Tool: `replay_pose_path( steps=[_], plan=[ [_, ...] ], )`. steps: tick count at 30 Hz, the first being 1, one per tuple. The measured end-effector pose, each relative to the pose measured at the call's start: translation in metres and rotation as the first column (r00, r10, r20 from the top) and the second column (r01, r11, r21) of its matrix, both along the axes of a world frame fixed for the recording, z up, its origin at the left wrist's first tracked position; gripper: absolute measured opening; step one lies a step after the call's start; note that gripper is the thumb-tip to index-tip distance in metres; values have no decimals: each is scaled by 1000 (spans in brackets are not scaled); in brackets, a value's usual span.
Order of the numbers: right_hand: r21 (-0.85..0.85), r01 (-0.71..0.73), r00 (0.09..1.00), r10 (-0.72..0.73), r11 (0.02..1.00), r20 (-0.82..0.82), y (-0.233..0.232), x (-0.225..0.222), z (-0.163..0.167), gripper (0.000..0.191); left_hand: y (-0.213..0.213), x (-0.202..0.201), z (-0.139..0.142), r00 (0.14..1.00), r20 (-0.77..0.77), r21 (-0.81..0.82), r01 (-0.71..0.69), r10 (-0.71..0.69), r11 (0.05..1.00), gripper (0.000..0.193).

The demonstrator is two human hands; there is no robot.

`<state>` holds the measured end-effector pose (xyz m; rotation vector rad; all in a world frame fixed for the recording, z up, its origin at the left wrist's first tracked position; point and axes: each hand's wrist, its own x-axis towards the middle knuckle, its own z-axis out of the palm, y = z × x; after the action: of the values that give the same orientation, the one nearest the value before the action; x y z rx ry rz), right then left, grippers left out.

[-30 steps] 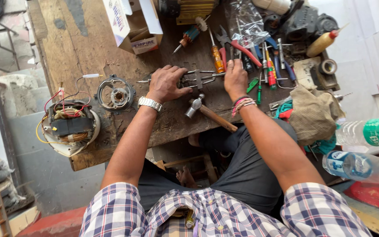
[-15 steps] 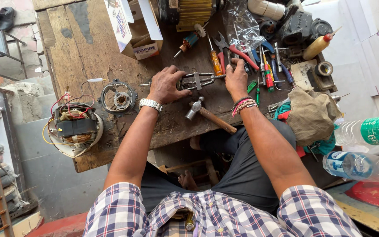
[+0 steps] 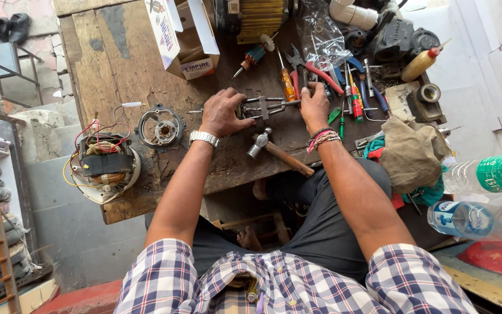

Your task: The person secures a small motor rotor in a bench vise, uses a screwdriver to adjust components, wipes the rotor with a cloth, applies liquid from a bottle, and continues to manipulate the rotor with pliers and a screwdriver. The person handles the rotor, vise, screwdriver, cloth, and bottle.

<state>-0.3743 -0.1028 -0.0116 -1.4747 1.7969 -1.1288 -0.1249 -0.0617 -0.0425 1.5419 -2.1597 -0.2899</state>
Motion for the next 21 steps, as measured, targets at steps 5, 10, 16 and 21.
replay_pose_path(
  steps=[5,10,16,21],
  plan=[
    [207,5,988,-37,978,151,-1,-5,7,23,4,-4,2,1000,6,-87,18,-17,996,69],
    [245,-59,987,19,968,162,-5,-11,9,37,0,-10,3,990,135,-35,42,-37,998,71],
    [265,-421,853,280,867,440,-9,-37,60,47,-9,-4,15,994,-84,218,91,-74,972,67],
    [25,-740,653,709,672,266,-8,-58,169,36,-16,3,37,698,-715,374,420,-31,827,71]
  ],
)
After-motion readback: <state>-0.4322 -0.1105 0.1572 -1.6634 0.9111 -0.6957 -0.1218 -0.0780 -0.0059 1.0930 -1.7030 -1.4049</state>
